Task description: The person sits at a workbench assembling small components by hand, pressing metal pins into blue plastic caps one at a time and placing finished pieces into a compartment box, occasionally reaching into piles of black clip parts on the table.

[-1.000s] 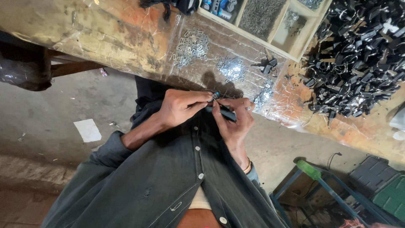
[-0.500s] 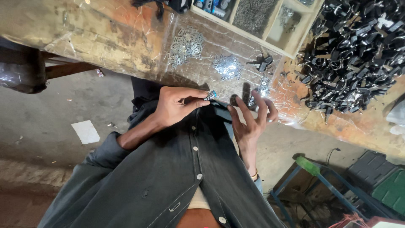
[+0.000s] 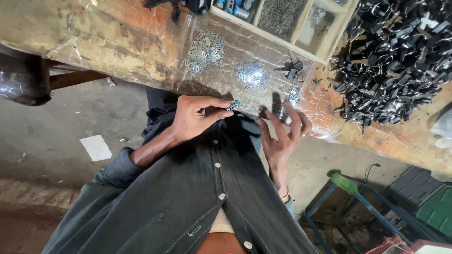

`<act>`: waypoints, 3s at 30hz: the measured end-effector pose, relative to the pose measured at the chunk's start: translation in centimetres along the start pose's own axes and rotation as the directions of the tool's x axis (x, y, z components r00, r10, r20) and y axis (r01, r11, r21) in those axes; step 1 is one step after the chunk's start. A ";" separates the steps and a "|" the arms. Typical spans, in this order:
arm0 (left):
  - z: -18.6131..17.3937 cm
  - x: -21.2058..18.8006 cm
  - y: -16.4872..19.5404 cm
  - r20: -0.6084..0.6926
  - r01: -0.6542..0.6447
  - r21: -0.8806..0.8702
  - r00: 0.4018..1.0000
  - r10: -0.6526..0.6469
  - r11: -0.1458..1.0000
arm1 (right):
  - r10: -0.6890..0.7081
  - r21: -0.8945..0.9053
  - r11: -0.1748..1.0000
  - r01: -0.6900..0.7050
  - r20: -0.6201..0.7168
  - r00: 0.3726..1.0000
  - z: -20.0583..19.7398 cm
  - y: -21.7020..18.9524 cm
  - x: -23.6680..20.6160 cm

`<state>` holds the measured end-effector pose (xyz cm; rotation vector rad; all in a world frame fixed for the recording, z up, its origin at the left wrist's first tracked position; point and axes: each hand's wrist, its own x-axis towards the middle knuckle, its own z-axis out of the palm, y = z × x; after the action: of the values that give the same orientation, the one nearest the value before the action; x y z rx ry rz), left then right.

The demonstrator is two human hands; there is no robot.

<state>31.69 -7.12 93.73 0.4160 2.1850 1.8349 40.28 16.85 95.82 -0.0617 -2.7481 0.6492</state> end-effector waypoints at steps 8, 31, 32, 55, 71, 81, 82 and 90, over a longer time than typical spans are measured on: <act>-0.1 0.5 -0.1 -0.002 -0.010 -0.046 1.000 0.010 0.999 | -0.080 0.073 0.994 0.082 -0.032 0.996 -0.2 -0.3 0.9; -1.8 -0.4 -0.3 0.001 -0.174 0.107 0.985 0.175 0.979 | 0.153 0.554 0.809 -0.197 0.125 0.980 2.5 -7.8 3.1; -1.8 -0.5 -0.3 0.010 -0.192 0.131 0.981 0.192 0.973 | 0.164 0.536 0.815 -0.220 0.151 0.975 2.4 -7.7 3.0; -1.0 -0.1 -0.8 -0.019 -0.052 0.047 0.998 0.053 0.998 | 0.030 0.053 0.998 -0.035 0.092 0.995 0.0 -2.3 2.2; -1.3 -1.5 -0.6 -0.026 -0.093 0.089 0.995 0.095 0.992 | 0.105 0.567 0.806 -0.168 0.144 0.984 2.1 -7.7 2.8; -2.6 -1.1 0.2 0.076 -0.406 0.158 0.914 0.399 0.900 | 0.030 0.318 0.936 -0.151 0.357 0.934 0.4 -6.1 5.4; -2.9 -0.6 0.4 0.110 -0.408 0.115 0.911 0.397 0.906 | -0.023 0.370 0.920 -0.128 0.378 0.926 0.3 -5.8 6.1; -3.4 3.0 2.2 0.255 -0.391 -0.029 0.887 0.386 0.920 | -0.294 0.551 0.835 0.017 0.419 0.859 -0.6 -4.2 11.2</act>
<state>27.76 -8.76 96.46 1.1035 2.0522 1.8146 30.02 14.59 101.48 0.5321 -2.8543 1.5346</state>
